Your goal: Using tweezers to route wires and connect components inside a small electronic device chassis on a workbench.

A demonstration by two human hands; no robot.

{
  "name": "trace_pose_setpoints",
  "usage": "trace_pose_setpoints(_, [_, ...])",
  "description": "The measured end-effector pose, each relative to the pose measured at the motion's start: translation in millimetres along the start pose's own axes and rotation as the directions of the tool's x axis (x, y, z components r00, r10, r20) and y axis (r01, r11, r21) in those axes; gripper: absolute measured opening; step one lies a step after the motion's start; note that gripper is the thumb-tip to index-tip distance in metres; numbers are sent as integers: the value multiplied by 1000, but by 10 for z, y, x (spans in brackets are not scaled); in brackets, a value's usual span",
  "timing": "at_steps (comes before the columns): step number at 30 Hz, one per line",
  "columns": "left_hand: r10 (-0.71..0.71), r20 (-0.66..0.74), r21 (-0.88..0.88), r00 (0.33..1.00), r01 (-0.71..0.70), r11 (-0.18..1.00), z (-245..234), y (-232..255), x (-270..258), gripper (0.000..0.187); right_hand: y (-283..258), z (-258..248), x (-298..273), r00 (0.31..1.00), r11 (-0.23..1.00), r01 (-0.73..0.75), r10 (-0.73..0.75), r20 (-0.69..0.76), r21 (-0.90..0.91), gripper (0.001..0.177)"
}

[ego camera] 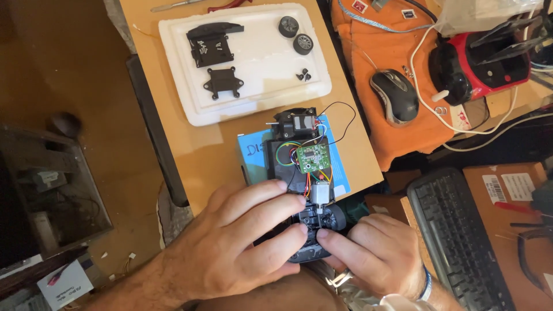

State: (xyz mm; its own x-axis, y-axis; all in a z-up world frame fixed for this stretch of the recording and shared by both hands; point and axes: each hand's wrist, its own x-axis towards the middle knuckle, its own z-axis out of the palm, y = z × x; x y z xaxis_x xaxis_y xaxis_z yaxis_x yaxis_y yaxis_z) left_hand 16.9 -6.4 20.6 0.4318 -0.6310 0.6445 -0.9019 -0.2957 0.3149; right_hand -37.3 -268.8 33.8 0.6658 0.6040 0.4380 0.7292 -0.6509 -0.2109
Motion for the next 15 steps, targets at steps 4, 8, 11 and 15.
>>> trace_pose_setpoints(4, [12, 68, -1, 998, -12, 1000, -2, -46, 14, 30, 5, 1, -1, 1000, 1000, -8, 8, 5, -4, 29])
trace_pose_setpoints(8, [12, 10, -41, 1000, -12, 999, -20, -60, 28, 20, 10, -37, 40, 999, 1000, -10, 10, 35, 2, 28])
trace_pose_setpoints(11, [-8, -33, -42, 999, 6, 999, -28, -59, -41, 18, 35, -49, 15, 997, 1000, 1, -1, 74, -1, 28])
trace_pose_setpoints(15, [-37, -138, -60, 990, 29, 998, 7, -56, -165, 22, 72, -66, 10, 998, 1000, 3, -4, 62, 25, 25])
